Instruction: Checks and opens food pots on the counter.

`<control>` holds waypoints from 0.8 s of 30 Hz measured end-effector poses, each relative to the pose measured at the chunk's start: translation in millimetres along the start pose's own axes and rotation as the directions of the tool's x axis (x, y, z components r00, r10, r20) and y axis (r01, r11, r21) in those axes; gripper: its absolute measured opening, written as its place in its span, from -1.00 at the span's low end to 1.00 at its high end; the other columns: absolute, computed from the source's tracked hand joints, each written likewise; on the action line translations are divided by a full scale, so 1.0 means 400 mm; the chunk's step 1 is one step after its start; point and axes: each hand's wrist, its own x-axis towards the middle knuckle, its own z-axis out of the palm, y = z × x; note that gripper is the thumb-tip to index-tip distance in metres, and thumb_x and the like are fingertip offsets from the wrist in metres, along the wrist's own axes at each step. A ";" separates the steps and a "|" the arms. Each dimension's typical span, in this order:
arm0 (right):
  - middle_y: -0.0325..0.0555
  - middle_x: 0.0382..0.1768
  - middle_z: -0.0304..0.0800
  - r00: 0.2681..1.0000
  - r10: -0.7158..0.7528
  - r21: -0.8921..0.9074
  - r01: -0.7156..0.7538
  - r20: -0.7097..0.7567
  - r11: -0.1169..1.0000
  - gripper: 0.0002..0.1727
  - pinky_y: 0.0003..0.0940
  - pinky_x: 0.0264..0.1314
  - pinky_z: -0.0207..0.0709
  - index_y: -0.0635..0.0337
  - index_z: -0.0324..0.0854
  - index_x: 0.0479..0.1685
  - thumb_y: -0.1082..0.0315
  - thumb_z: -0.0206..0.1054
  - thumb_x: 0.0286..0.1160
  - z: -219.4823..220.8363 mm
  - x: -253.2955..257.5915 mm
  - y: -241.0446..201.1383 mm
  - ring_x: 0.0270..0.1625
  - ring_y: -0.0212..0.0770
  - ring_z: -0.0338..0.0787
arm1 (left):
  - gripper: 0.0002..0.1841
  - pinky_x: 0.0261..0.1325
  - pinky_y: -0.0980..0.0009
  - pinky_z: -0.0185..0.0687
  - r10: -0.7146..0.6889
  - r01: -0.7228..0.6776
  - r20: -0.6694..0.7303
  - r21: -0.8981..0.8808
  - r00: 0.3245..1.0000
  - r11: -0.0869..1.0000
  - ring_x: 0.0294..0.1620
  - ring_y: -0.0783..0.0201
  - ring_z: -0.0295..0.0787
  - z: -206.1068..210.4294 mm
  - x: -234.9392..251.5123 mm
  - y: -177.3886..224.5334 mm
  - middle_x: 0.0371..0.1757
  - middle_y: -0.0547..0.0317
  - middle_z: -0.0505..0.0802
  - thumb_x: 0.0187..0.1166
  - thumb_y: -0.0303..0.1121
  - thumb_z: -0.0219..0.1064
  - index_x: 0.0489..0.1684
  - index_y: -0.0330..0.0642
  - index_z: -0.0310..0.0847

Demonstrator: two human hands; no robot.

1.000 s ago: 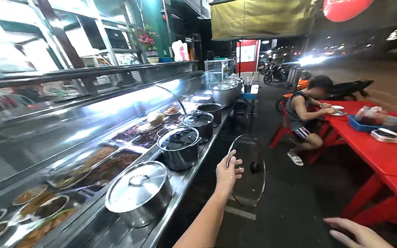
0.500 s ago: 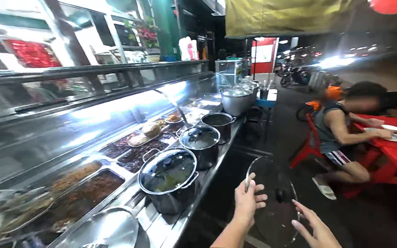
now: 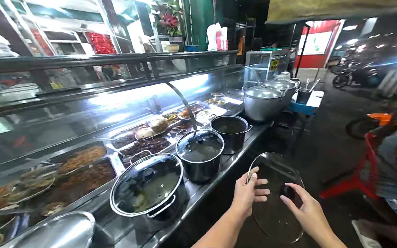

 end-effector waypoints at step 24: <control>0.22 0.13 0.82 0.962 -0.021 -0.147 0.063 0.273 0.987 -0.48 0.31 0.44 0.44 0.31 0.72 0.24 0.08 0.47 0.46 0.205 0.998 0.148 0.22 0.22 0.77 | -0.45 0.53 0.27 0.59 0.515 -0.319 -0.084 0.699 0.853 0.641 0.52 0.22 0.64 -0.325 0.645 0.339 0.54 0.02 0.68 0.65 -0.13 0.26 0.60 -0.16 0.49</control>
